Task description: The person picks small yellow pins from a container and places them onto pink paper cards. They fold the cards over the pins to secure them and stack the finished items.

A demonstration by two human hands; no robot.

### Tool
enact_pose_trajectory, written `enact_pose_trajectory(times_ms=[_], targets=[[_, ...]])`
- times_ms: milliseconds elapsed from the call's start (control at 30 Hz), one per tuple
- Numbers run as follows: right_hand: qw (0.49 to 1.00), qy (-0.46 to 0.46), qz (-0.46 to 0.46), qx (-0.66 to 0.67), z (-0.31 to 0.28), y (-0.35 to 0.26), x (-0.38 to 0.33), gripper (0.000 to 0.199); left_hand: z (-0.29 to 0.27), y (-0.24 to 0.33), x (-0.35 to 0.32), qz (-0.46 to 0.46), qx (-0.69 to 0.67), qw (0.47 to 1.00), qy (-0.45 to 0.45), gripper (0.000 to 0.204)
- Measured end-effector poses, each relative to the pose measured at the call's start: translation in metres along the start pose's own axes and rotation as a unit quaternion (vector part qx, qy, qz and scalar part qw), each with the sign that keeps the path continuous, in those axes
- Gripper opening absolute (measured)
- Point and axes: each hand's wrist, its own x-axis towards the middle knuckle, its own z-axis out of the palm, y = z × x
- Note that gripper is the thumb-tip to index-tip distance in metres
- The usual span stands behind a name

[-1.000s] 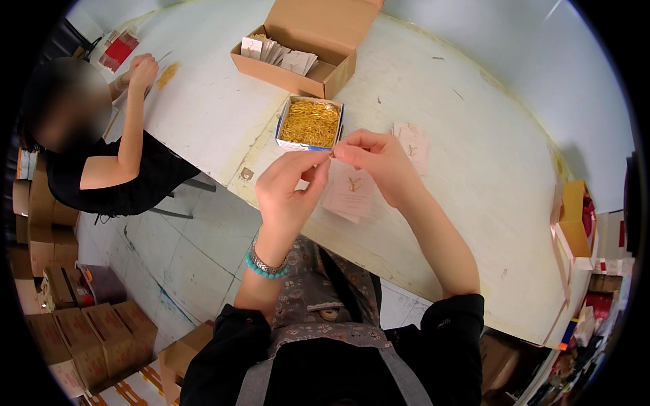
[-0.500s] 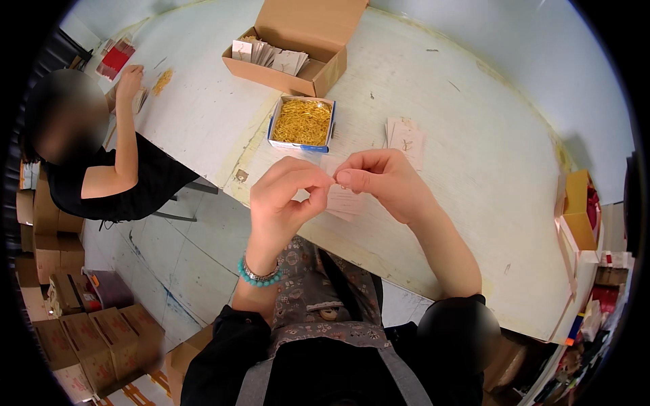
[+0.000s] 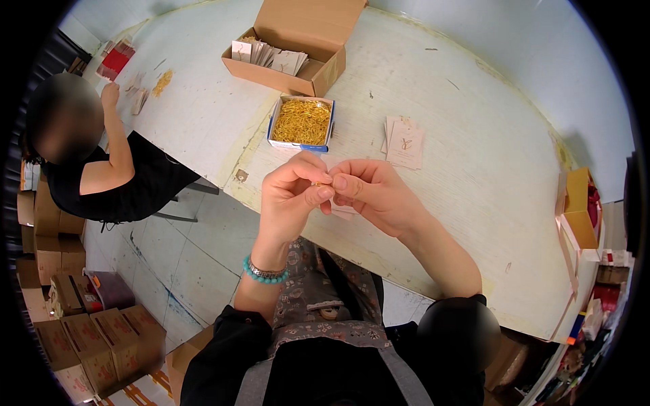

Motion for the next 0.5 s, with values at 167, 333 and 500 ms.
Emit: enact_pose_trajectory(times_ms=[167, 333, 500], targets=[[0.999, 0.002, -0.032, -0.007, 0.001, 0.002, 0.0, 0.024, 0.006, 0.001, 0.001, -0.007, 0.007, 1.0, 0.02, 0.01], [0.993, 0.074, -0.059, -0.065, 0.011, 0.0, -0.003, 0.019, 0.016, 0.004, -0.001, -0.026, -0.033, 0.997, 0.071, 0.011], [0.984, 0.09, -0.118, -0.099, 0.011, 0.003, -0.003, 0.014, 0.012, 0.0, -0.002, -0.031, -0.066, 0.995, 0.071, 0.009]])
